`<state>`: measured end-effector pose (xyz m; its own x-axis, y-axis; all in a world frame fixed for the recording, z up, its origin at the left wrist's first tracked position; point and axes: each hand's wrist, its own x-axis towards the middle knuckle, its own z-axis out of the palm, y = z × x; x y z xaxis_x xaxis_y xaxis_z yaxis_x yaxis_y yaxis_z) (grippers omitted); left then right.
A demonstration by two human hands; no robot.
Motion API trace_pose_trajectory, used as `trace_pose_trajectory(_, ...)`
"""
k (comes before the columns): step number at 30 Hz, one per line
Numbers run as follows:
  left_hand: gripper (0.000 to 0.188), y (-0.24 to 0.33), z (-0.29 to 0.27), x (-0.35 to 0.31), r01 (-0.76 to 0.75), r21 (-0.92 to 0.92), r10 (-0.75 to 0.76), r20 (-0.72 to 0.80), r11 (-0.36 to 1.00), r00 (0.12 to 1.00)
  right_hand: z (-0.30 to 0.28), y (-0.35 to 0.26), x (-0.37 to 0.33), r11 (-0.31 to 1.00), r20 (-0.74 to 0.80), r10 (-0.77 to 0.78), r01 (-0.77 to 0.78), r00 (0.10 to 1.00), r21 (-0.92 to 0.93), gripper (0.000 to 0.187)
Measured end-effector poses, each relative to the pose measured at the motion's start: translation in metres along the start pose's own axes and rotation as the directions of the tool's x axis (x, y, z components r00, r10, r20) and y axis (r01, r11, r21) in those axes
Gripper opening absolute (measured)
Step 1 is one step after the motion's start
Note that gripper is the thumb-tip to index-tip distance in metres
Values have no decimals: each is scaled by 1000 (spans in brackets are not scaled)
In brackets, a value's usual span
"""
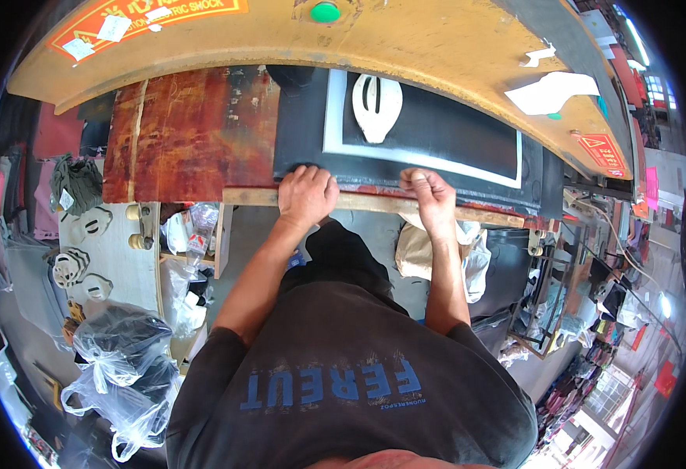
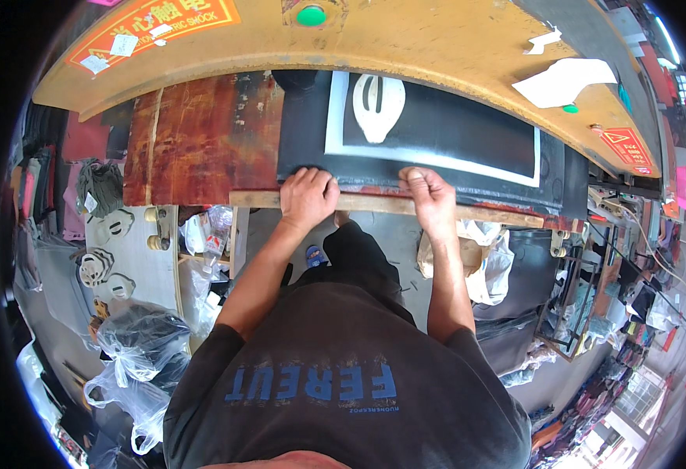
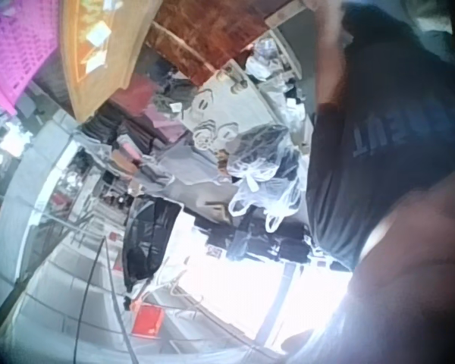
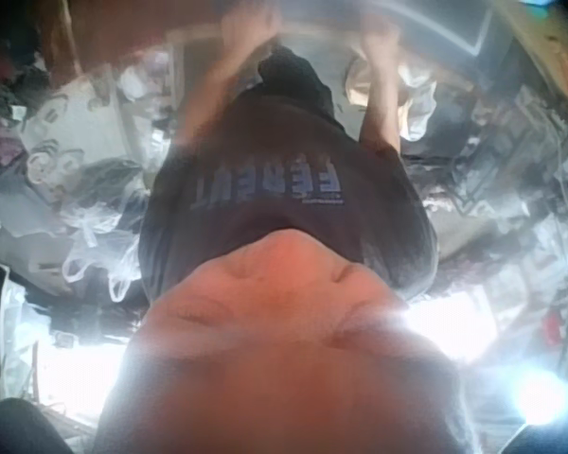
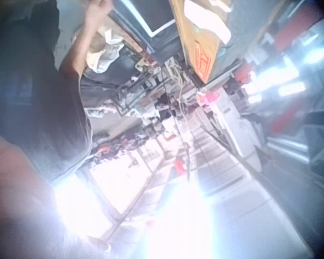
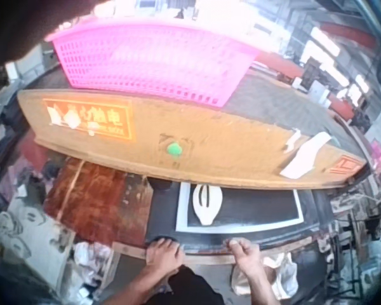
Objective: The person places black insoles into a clear plastic bag, ties the bag, and then arranges white insole templates on a black sheet. The person also handles a large black sheet and places it on the work surface.
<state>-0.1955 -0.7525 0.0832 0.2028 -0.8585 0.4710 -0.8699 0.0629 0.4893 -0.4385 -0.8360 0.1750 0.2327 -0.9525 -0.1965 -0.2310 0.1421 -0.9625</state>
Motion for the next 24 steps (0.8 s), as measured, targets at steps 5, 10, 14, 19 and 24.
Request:
trace_pose_trajectory(5,16,-21,31,65,41,31,-41,-4,999,999,29,-27,47,998,231,-59,61,971,-4,27)
trace_pose_trajectory(10,16,-40,50,129,66,82,-67,8,994,998,122,-115,132,945,338,-201,90,919,315,32)
trace_pose_trajectory(14,19,-48,55,156,196,-22,-195,65,980,979,160,-137,174,910,359,-176,12,916,415,28)
trace_pose_trajectory(19,14,-47,60,160,69,0,-69,5,998,998,34,-25,162,781,-66,-507,425,860,-457,21)
trace_pose_trajectory(24,15,-45,63,159,95,16,-95,7,995,995,-25,47,157,477,180,-568,499,803,-723,13)
